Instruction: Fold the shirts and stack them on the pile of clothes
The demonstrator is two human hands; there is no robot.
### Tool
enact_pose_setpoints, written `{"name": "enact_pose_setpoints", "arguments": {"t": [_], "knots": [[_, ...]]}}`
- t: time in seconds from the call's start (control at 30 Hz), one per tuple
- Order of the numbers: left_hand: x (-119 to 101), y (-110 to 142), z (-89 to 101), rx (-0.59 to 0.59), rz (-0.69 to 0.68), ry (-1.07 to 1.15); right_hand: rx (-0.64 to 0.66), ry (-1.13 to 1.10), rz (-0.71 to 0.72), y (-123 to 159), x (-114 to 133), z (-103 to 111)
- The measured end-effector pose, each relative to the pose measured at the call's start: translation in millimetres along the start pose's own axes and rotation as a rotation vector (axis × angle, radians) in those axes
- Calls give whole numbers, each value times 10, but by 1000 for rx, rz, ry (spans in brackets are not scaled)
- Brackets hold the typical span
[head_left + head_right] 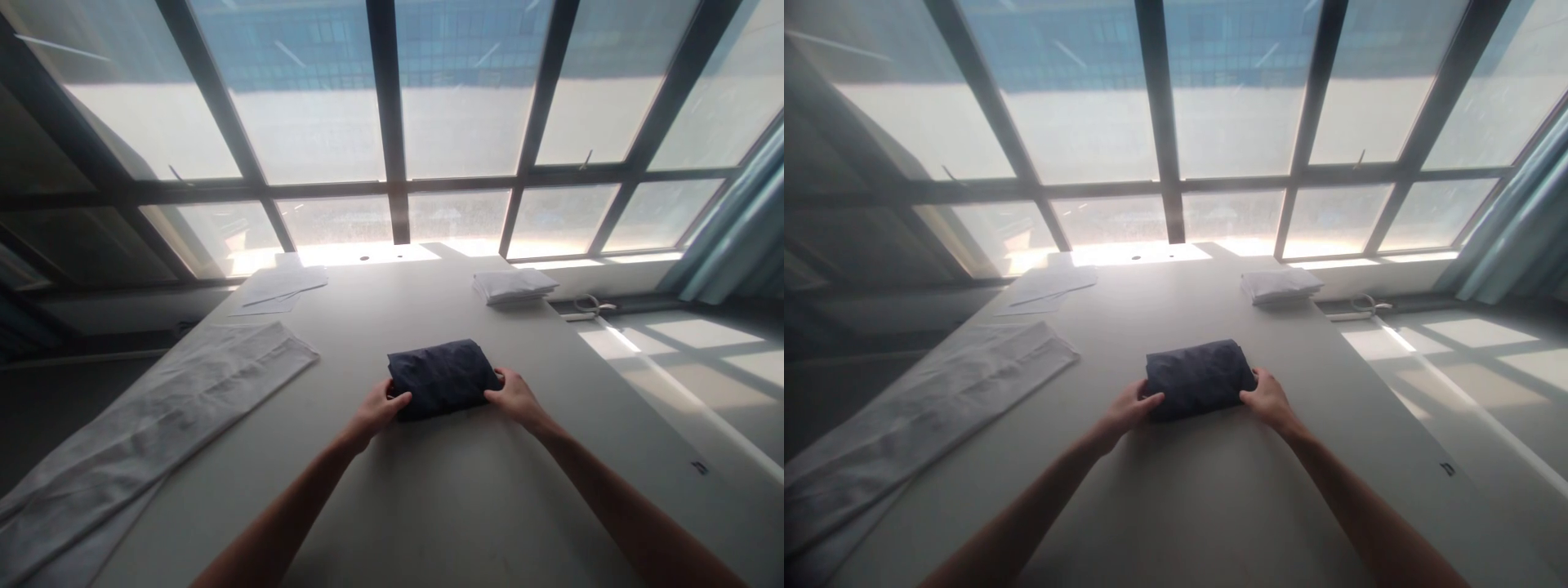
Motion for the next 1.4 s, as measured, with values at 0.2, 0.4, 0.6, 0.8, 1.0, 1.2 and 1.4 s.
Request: {"name": "enact_pose_setpoints", "arguments": {"t": [0.2,0.4,0.6,0.8,1.0,1.2,1.4], "knots": [[79,54,-205,-64,1,86,34,-52,-16,10,17,-69],[106,71,-316,-181,-46,-10,-214,-180,46,77,59,-105],[122,48,-325,-181,33,108,-154,-460,-125,59,11,-105],[108,50,-308,-201,67,246,-126,-420,-41,40,9,-114],[78,17,-254,-300,-47,-110,-89,-502,-64,24,45,-105],[83,-5,-211,-276,12,-172,-30,-403,103,-72,34,3],[-18,-181,-368,-251,-28,-87,37,-491,-13,-166,142,265]]}}
Point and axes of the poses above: each hand's wrist, its own y-axis away from the middle knuckle, its own z-axis out of the back of the hand, x = y × z, the point moved 2 cm from there along -y, towards the middle knuckle, and after that the axes turned 15 degrees about -y, right-handed, at the moved point
